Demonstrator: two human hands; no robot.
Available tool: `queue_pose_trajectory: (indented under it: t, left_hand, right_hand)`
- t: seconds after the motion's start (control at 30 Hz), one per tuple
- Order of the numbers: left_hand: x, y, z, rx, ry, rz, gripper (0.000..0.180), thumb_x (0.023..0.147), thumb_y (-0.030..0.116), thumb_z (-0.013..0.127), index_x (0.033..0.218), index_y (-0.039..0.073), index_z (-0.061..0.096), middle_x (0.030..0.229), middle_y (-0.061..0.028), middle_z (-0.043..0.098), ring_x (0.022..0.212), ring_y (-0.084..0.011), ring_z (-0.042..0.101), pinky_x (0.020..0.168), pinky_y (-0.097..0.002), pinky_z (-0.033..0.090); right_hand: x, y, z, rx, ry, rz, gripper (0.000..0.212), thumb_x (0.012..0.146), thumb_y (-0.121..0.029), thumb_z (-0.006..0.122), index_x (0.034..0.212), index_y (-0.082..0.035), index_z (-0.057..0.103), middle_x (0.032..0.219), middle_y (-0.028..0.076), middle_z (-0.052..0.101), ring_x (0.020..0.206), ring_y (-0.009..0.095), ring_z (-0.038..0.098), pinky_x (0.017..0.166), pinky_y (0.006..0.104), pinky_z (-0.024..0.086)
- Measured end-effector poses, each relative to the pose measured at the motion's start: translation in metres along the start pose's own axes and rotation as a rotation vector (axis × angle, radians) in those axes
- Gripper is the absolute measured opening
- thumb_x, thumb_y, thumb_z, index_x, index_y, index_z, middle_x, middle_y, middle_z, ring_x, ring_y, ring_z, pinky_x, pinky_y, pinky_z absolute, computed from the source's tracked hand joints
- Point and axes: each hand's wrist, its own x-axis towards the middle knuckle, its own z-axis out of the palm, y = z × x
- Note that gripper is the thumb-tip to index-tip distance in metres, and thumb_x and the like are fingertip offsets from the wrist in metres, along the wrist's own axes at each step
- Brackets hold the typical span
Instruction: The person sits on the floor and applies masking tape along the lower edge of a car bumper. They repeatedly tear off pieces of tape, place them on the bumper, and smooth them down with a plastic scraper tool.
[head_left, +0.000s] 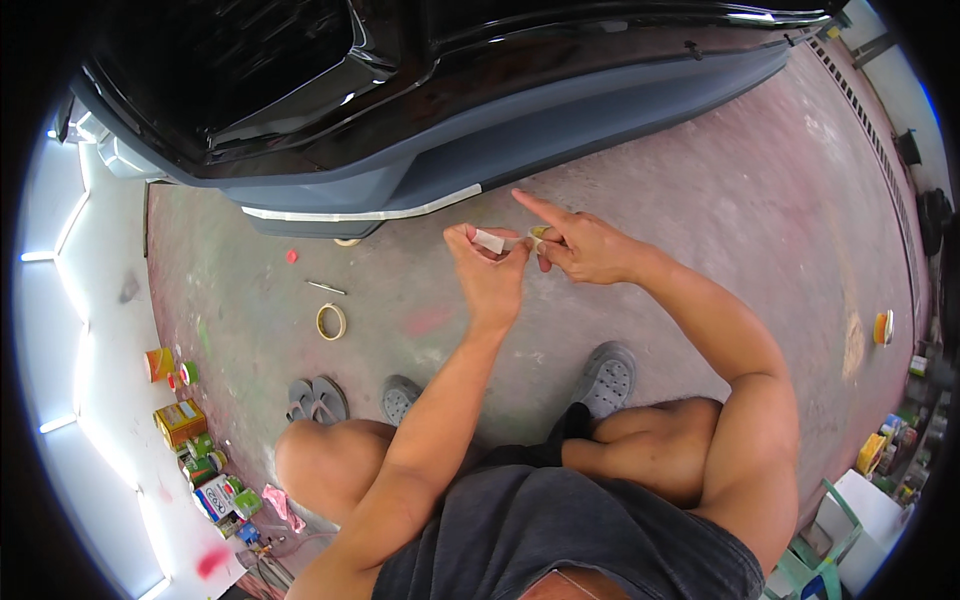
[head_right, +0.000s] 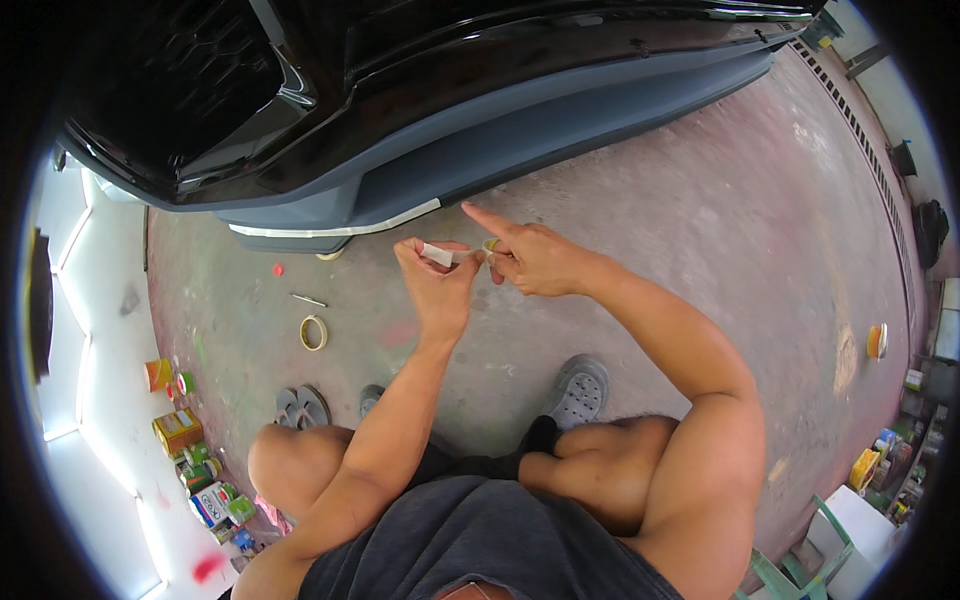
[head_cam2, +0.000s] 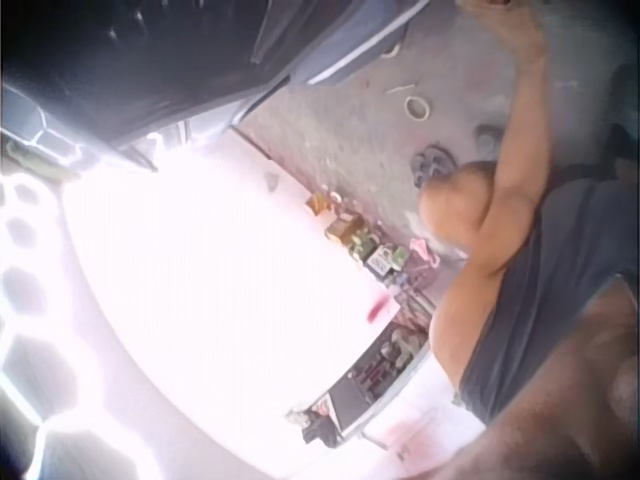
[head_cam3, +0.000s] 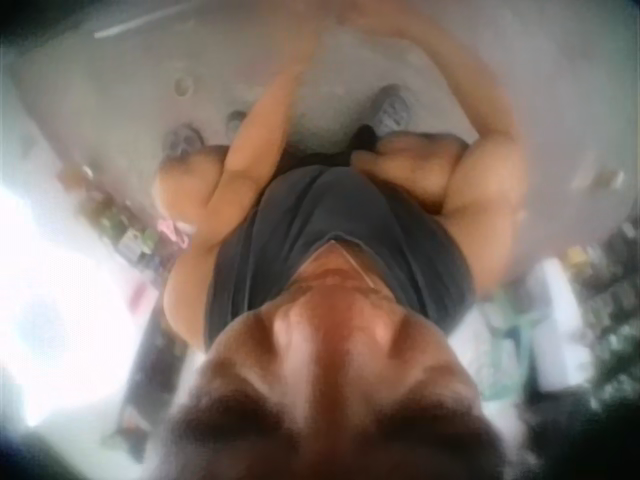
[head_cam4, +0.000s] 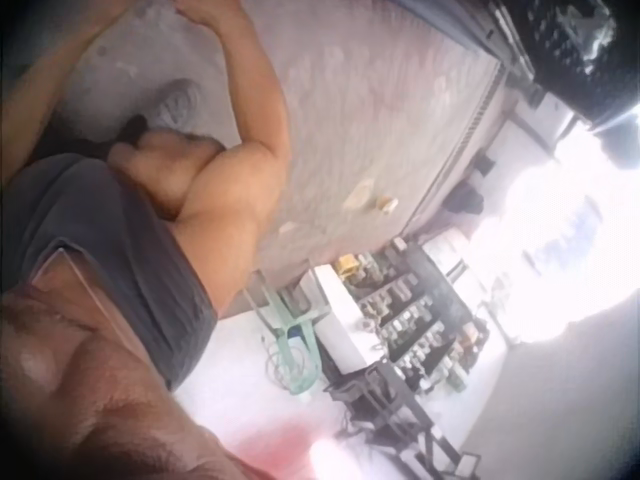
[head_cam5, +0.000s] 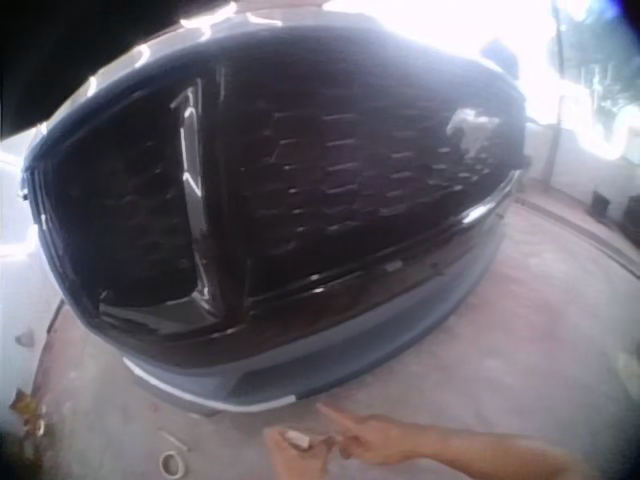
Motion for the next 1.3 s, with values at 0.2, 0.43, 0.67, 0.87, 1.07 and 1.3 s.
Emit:
queue_pose_trajectory:
  t: [0.2,0.43,0.67,0.87,1.07,1.3]
  left_hand:
    - [-0.004,-0.010,-0.004,0.029,-0.007,0.019,0.047,0.084,-0.005,0.076,0.106,0.007,0.036,0.088,-0.0107,0.066,0.075,-0.0114,0.058,0.066,-0.0301,0.049]
    - [-0.001,-0.027,-0.003,-0.004,0.014,-0.018,0.049,0.081,-0.006,0.078,0.107,0.007,0.038,0.086,-0.0101,0.065,0.075,-0.0117,0.060,0.066,-0.0297,0.049]
    - [0.035,-0.080,-0.057,-0.135,0.273,-0.267,0.052,0.079,-0.013,0.077,0.113,0.004,0.042,0.099,-0.0137,0.062,0.085,-0.0206,0.067,0.075,-0.0329,0.060]
    - [0.026,-0.047,-0.024,-0.493,0.156,-0.298,0.041,0.090,-0.009,0.069,0.114,0.005,0.039,0.105,-0.0173,0.063,0.095,-0.0358,0.073,0.088,-0.0475,0.064]
    - [0.030,-0.031,-0.006,-0.647,0.078,-0.327,0.030,0.098,-0.003,0.063,0.112,0.006,0.038,0.111,-0.0216,0.065,0.100,-0.0387,0.073,0.090,-0.0511,0.064]
    - [0.031,-0.013,0.009,-0.665,0.044,-0.325,0.026,0.097,-0.003,0.063,0.109,0.008,0.042,0.109,-0.0201,0.067,0.101,-0.0373,0.074,0.094,-0.0514,0.063]
  right_hand:
    - [0.007,-0.008,-0.002,0.102,-0.072,0.243,0.060,0.096,-0.009,0.053,0.154,-0.005,0.040,0.083,0.015,0.073,0.064,0.027,0.068,0.072,0.0403,0.057]
    - [0.009,-0.005,0.002,-0.050,-0.066,0.243,0.020,0.090,-0.006,0.054,0.096,0.002,0.071,0.079,0.017,0.074,0.068,0.029,0.075,0.069,0.0401,0.059]
    - [-0.021,-0.054,0.035,-0.774,-0.038,0.075,0.035,0.084,-0.005,0.062,0.118,0.003,0.068,0.090,0.025,0.074,0.087,0.037,0.076,0.076,0.0485,0.059]
    - [-0.008,0.067,0.023,0.034,0.303,0.332,0.065,0.099,-0.007,0.056,0.159,-0.004,0.034,0.088,0.015,0.071,0.079,0.024,0.069,0.072,0.0410,0.055]
    - [0.012,0.070,0.037,0.851,0.419,0.317,0.037,0.100,-0.021,0.065,0.133,-0.006,0.066,0.100,0.003,0.065,0.090,0.014,0.055,0.079,0.0318,0.047]
    - [0.015,0.055,0.045,0.948,0.512,0.279,0.027,0.092,-0.031,0.079,0.104,-0.006,0.077,0.094,0.002,0.066,0.089,0.013,0.054,0.079,0.0291,0.043]
